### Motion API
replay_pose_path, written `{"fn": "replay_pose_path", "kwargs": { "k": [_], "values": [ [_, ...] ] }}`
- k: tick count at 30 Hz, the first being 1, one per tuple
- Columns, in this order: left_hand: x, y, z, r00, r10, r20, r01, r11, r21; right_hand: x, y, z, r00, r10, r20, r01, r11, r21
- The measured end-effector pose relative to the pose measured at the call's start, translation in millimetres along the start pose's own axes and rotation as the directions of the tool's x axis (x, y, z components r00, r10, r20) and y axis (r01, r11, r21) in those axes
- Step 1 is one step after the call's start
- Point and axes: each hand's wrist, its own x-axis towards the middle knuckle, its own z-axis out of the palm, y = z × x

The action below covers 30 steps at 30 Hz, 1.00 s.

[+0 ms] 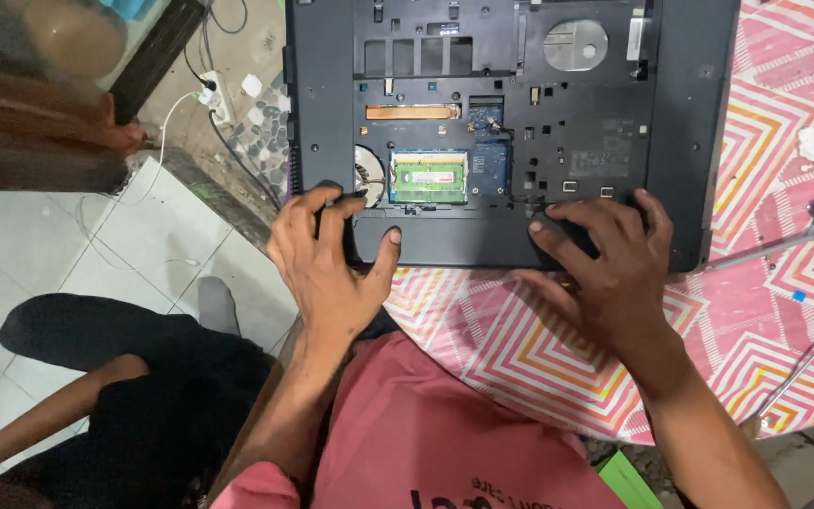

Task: The person closes a laptop and flips it over to access the underside. They remove a rectangular metal cover from the bottom panel, exposing the internal components. The person then handles the internal parts, including the hard drive and fan area, with their hands.

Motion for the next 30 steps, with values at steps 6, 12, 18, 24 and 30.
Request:
{"fn": "replay_pose_path", "kwargs": {
  "k": [6, 12, 18, 24, 30],
  "values": [
    [36, -7, -8, 0.974, 0.151, 0.167, -0.143, 0.988, -0.055, -1, 0, 0, 1.0, -0.003, 0.0, 0.003, 1.0, -0.009],
    [37, -7, 0, 0.978, 0.168, 0.126, -0.17, 0.986, 0.001, 0, 3, 1, 1.0, -0.006, -0.016, 0.007, 1.0, 0.004],
    [33, -7, -3, 0.975, 0.172, 0.14, -0.164, 0.984, -0.067, -1, 6, 5, 0.997, -0.031, -0.065, 0.03, 1.0, -0.006],
    [24, -5, -3, 0.958, 0.254, 0.131, -0.243, 0.965, -0.095, -5, 3, 6, 0.996, -0.027, -0.083, 0.025, 0.999, -0.023],
    [12, 0, 5, 0.833, 0.511, 0.213, -0.48, 0.858, -0.184, -7, 5, 7, 0.994, -0.075, -0.081, 0.072, 0.997, -0.035]
  ]
}}
